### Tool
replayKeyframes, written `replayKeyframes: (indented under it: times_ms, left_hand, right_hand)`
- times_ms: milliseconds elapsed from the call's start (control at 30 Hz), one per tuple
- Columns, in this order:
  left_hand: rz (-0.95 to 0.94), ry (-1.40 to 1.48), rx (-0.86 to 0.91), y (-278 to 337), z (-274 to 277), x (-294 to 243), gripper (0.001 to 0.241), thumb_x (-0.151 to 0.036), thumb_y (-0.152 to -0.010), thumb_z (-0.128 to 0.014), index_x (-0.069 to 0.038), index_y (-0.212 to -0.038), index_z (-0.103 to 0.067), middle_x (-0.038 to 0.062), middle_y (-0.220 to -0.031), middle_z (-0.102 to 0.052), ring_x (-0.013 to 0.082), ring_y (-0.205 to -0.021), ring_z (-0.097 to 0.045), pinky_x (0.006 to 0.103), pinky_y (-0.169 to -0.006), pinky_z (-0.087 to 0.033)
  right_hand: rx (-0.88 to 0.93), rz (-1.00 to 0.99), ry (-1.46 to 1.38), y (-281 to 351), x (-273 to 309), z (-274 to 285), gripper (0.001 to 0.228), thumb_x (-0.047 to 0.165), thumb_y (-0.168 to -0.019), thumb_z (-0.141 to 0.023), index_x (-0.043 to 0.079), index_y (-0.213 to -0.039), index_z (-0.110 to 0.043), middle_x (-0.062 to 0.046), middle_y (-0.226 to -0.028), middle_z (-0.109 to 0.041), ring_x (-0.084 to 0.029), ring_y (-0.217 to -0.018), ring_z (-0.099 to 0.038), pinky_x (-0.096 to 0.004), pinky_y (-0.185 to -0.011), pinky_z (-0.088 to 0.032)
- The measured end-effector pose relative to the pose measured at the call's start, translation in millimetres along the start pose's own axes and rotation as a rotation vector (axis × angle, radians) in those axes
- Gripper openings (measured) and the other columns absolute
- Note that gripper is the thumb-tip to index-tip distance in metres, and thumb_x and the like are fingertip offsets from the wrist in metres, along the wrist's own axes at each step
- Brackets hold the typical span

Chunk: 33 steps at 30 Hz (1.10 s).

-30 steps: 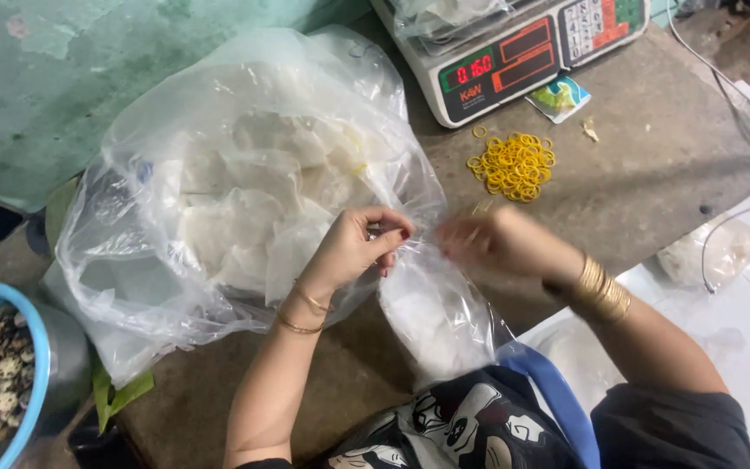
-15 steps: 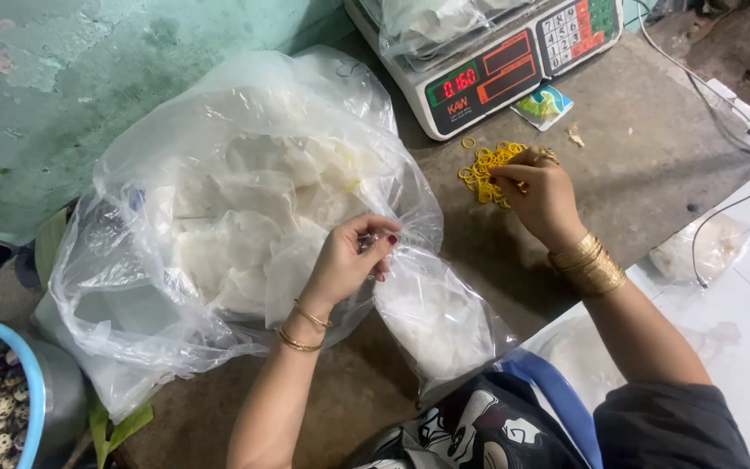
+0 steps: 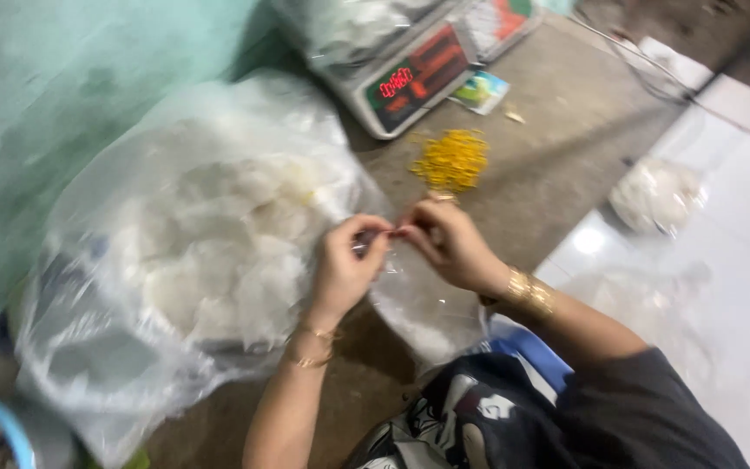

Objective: Packing rice paper into plastic bags, weighing them on a digital scale, and counting currency notes.

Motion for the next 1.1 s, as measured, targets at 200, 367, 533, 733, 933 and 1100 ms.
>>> replayKeyframes:
  times_ms: [200, 367, 533, 733, 933, 1100]
  left_hand:
    - [0.027, -0.118, 0.058, 8, -2, -20, 0.01, -0.001, -0.096, -0.06, -0.003, -0.101, -0.069, 0.01, -0.089, -0.063, 0.0162, -0.07, -0.063, 0.0285, -0.057, -0.06]
    - [-0.023, -0.03, 0.074, 10, -2, -7, 0.008, 0.006, -0.094, -0.064, 0.004, -0.1, -0.068, 0.011, -0.092, -0.057, 0.0142, -0.056, -0.064, 0.0264, -0.048, -0.06]
    - [-0.011, 0.155, -0.052, 17, -14, -5, 0.043, 0.015, -0.085, -0.07, -0.008, -0.115, -0.05, 0.01, -0.108, -0.053, 0.0266, -0.098, -0.074, 0.032, -0.09, -0.064]
    - [-0.26, 0.154, -0.228, 22, -23, -15, 0.019, -0.026, -0.1, -0.062, -0.014, -0.086, -0.056, 0.005, -0.103, -0.052, 0.0138, -0.088, -0.052, 0.0244, -0.081, -0.043]
    - [0.097, 0.901, 0.123, 19, -22, 5, 0.022, -0.025, -0.087, -0.048, -0.012, -0.069, -0.048, -0.004, -0.046, -0.033, 0.0183, -0.071, -0.041, 0.0278, -0.078, -0.033]
    - [0.173, 0.522, -0.065, 28, 1, 35, 0.036, -0.01, -0.095, -0.063, -0.006, -0.13, -0.068, 0.015, -0.121, -0.073, 0.0123, -0.083, -0.062, 0.0212, -0.082, -0.053]
  right_hand:
    - [0.296, -0.198, -0.782, 19, -2, -3, 0.024, 0.012, -0.098, -0.046, 0.006, -0.094, -0.068, -0.009, -0.075, -0.062, -0.014, -0.065, -0.052, -0.03, -0.064, -0.047]
    - [0.135, -0.176, -0.74, 14, -11, 1, 0.026, 0.002, -0.099, -0.062, 0.0, -0.123, -0.072, -0.012, -0.077, -0.075, -0.005, -0.048, -0.056, -0.019, -0.048, -0.047]
    - [0.221, 0.048, -0.166, 19, -1, -18, 0.061, 0.024, -0.089, -0.082, 0.013, -0.142, -0.053, -0.001, -0.091, -0.061, -0.013, -0.069, -0.058, -0.03, -0.069, -0.056]
    - [-0.029, 0.055, -0.459, 26, 7, -6, 0.01, 0.021, -0.101, -0.068, 0.013, -0.106, -0.071, 0.001, -0.099, -0.072, -0.012, -0.09, -0.058, -0.026, -0.082, -0.052]
    - [-0.28, 0.09, -0.423, 44, 0, -10, 0.012, 0.022, -0.105, -0.058, 0.013, -0.104, -0.066, -0.003, -0.101, -0.057, -0.014, -0.092, -0.054, -0.025, -0.074, -0.05]
    - [-0.207, 0.325, -0.269, 68, -5, -39, 0.023, 0.012, -0.108, -0.058, 0.011, -0.131, -0.057, -0.01, -0.112, -0.056, -0.028, -0.094, -0.068, -0.038, -0.083, -0.059]
Point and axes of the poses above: each hand's wrist, its own y-axis away from the middle knuckle, its own z-axis out of the back of the hand, x = y × z, the point moved 4 cm from there along -y, towards the middle knuckle
